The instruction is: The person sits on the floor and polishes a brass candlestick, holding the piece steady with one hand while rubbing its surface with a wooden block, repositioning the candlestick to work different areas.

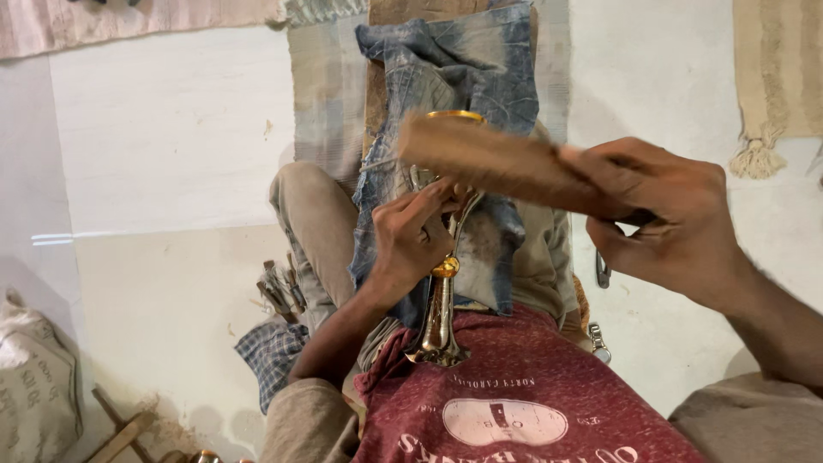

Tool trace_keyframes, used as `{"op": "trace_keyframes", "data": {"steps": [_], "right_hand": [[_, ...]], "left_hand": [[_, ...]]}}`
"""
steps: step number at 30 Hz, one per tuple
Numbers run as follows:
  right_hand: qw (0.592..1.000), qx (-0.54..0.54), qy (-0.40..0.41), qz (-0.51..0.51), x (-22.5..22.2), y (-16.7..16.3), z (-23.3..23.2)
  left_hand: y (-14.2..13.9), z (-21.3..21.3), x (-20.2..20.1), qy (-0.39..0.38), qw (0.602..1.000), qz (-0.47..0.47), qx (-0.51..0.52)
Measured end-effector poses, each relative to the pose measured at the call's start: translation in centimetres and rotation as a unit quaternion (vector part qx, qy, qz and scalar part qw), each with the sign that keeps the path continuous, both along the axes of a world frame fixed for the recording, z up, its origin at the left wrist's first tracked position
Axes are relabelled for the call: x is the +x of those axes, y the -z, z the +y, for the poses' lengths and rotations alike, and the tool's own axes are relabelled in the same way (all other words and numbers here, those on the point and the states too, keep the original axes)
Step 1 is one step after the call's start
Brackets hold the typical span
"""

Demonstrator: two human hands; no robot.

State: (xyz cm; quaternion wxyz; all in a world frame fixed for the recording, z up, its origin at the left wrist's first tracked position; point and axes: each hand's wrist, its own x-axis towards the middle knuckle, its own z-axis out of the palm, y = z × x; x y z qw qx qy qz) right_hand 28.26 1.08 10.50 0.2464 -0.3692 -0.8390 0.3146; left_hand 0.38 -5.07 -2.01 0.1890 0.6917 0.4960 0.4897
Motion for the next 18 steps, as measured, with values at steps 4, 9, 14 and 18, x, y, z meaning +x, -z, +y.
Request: {"op": "trace_keyframes", "data": {"steps": [4,9,14,18], "right_hand": [[0.99,0.122,-0.001,-0.077,0.0,1.3,-0.3],[0.997,0.011,0.07,-0.024,1.0,3.5,-1.9],[0.985,0.023,0.156,0.075,1.5,7.5,-4.5],[0.982,0.089,0.132,0.097,1.7,10.3,-5.8]], "left_hand": [[-1.1,0.1,-0.4,0.02,0.997,0.062,-0.05],[-1.8,0.5,-0.9,0.071,0.993,0.092,-0.012],[-1.8,1.6,-1.5,0.129,0.983,0.124,-0.047],[-2.7,2.1,-1.9,0.167,0.973,0.155,-0.031]]}}
